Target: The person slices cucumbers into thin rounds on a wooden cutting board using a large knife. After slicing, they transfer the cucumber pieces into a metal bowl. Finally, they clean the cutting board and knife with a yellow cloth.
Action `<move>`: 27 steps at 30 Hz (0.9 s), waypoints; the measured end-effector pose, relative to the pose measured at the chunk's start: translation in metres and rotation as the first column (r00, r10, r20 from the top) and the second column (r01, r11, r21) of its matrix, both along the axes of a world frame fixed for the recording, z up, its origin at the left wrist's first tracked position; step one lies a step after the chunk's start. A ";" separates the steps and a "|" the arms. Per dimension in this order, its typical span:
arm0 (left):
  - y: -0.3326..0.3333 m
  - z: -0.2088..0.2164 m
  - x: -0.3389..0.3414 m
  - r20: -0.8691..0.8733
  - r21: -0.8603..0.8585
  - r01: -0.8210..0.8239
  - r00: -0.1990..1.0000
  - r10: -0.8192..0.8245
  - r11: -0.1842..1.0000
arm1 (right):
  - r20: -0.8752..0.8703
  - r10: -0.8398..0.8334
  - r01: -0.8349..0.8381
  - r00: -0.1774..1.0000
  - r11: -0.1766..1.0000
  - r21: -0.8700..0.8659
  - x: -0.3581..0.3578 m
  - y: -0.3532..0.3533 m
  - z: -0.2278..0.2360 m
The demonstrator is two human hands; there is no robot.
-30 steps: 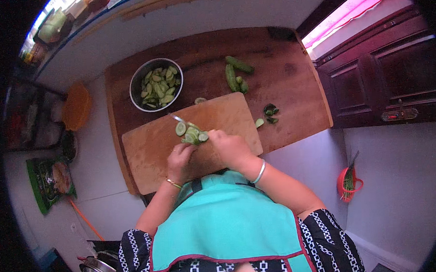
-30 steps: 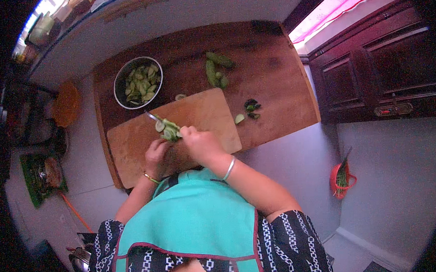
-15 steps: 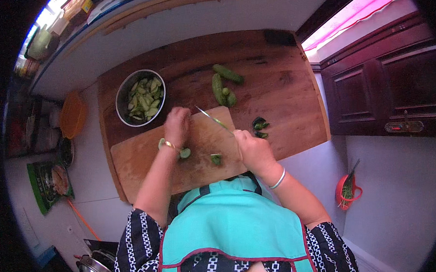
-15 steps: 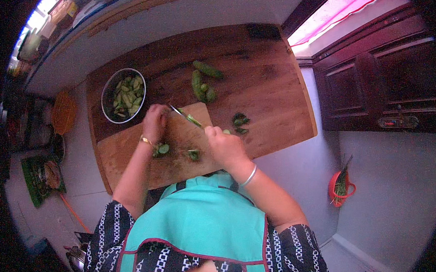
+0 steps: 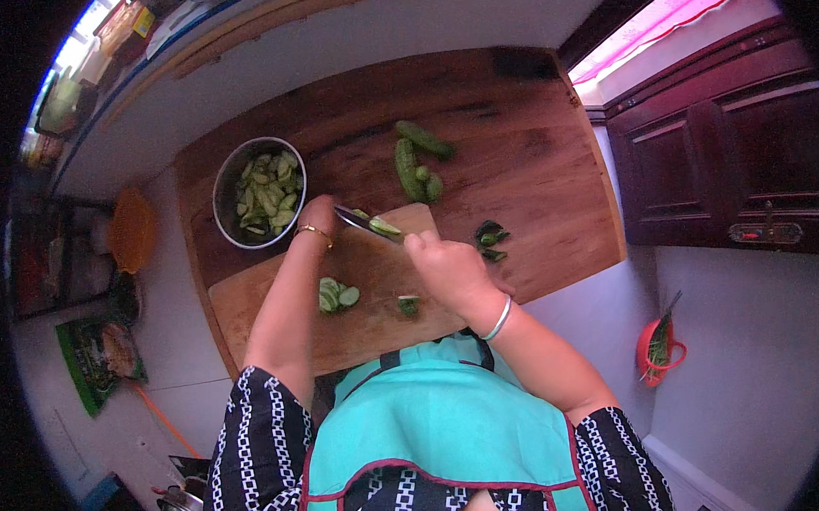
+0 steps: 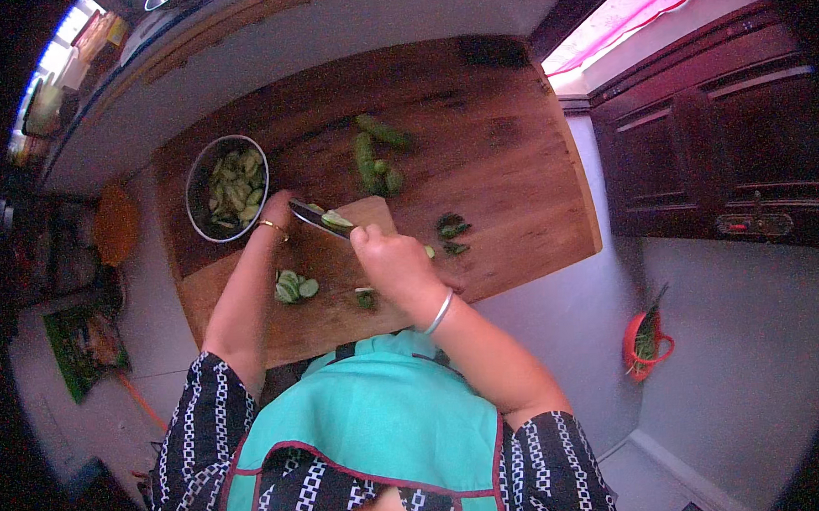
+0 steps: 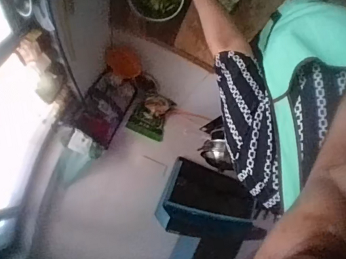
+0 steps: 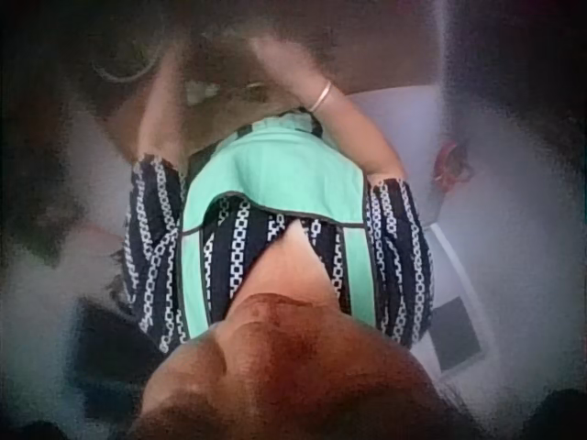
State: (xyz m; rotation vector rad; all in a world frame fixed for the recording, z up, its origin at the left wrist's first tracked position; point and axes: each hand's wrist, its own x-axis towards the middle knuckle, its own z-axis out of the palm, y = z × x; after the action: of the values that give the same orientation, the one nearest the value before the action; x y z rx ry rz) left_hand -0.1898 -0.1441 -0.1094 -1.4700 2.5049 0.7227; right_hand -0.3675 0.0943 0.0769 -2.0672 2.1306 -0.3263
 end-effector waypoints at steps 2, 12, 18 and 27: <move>0.037 0.084 -0.020 -0.087 -0.152 0.069 0.993 -0.083 0.986 | -0.035 -0.070 0.068 0.997 0.996 -0.059 -0.005 0.005 -0.014; 0.112 0.126 0.136 -0.464 0.021 -0.123 0.878 0.118 0.992 | 0.099 0.057 -0.035 0.993 0.976 -0.217 0.047 0.039 -0.014; 0.110 0.129 0.128 -0.650 0.122 -0.219 0.720 0.244 0.968 | 0.342 -0.029 0.070 0.939 0.992 -0.109 0.085 0.070 -0.024; 0.130 0.137 0.043 -0.729 0.085 0.017 0.682 0.051 0.996 | 0.349 -0.413 0.439 0.841 0.899 0.006 0.040 0.104 -0.043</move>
State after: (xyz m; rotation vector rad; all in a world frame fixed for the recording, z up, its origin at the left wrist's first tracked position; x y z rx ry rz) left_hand -0.1472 -0.0145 0.0276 -1.3417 2.9269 1.6958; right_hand -0.3277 0.1979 0.0336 -1.4028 2.3520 -0.7701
